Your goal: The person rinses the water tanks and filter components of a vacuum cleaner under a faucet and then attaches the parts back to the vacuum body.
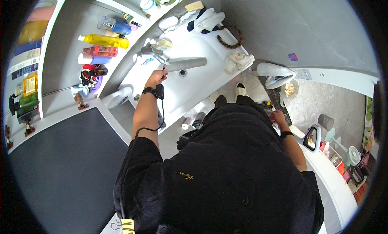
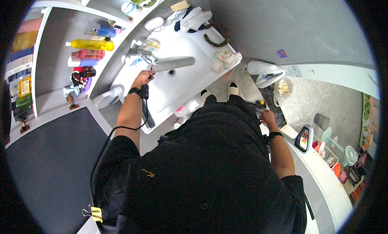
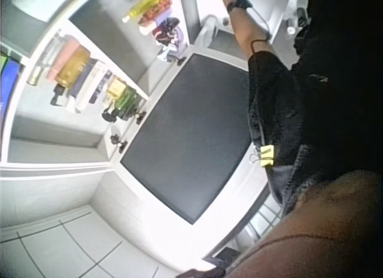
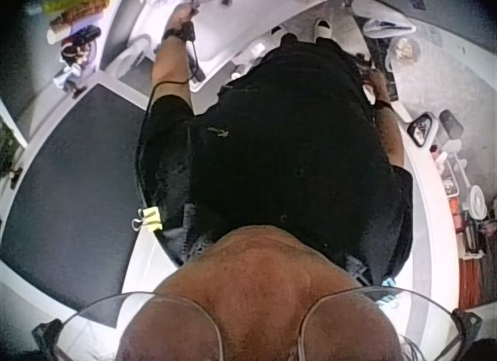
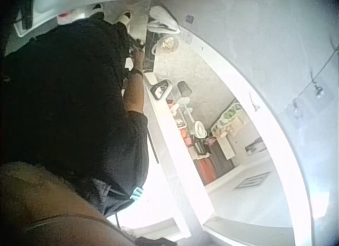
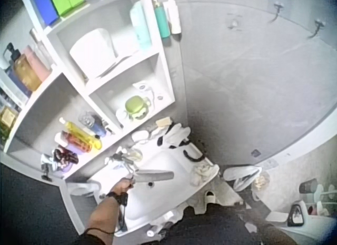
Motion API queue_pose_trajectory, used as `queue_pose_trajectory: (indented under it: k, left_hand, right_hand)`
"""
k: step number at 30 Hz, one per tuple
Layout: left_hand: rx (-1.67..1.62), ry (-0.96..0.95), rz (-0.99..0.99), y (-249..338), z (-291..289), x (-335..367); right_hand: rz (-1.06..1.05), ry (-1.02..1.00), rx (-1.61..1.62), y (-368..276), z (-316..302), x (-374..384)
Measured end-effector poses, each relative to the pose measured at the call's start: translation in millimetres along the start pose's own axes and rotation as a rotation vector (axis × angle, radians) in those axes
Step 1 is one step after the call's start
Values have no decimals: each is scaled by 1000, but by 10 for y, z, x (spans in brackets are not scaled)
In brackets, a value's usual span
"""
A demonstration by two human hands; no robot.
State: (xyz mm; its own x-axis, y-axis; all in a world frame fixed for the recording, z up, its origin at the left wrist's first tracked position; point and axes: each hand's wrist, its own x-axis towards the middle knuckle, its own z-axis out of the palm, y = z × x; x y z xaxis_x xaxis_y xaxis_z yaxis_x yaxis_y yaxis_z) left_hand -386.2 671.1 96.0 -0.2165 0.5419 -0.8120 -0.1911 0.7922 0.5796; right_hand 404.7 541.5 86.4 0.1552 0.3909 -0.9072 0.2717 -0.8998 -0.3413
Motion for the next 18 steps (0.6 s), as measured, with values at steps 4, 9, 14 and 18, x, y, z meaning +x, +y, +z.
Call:
queue_pose_trajectory:
  k: [4,9,14,18]
  left_hand:
    - [-34,-45,-27,-61,-188,17]
    - [-186,-28,-85,-85,-143,-75]
    - [-188,-52,-10,35,64,-417]
    - [-119,-23,27,110,163,-611]
  right_hand:
    - [9,-38,15,-126,58,-31]
    - [32,-4,9,-176,95,-97]
    - [2,-2,-32,-184,85,-101]
    - [0,8,-33,-242,102,-105]
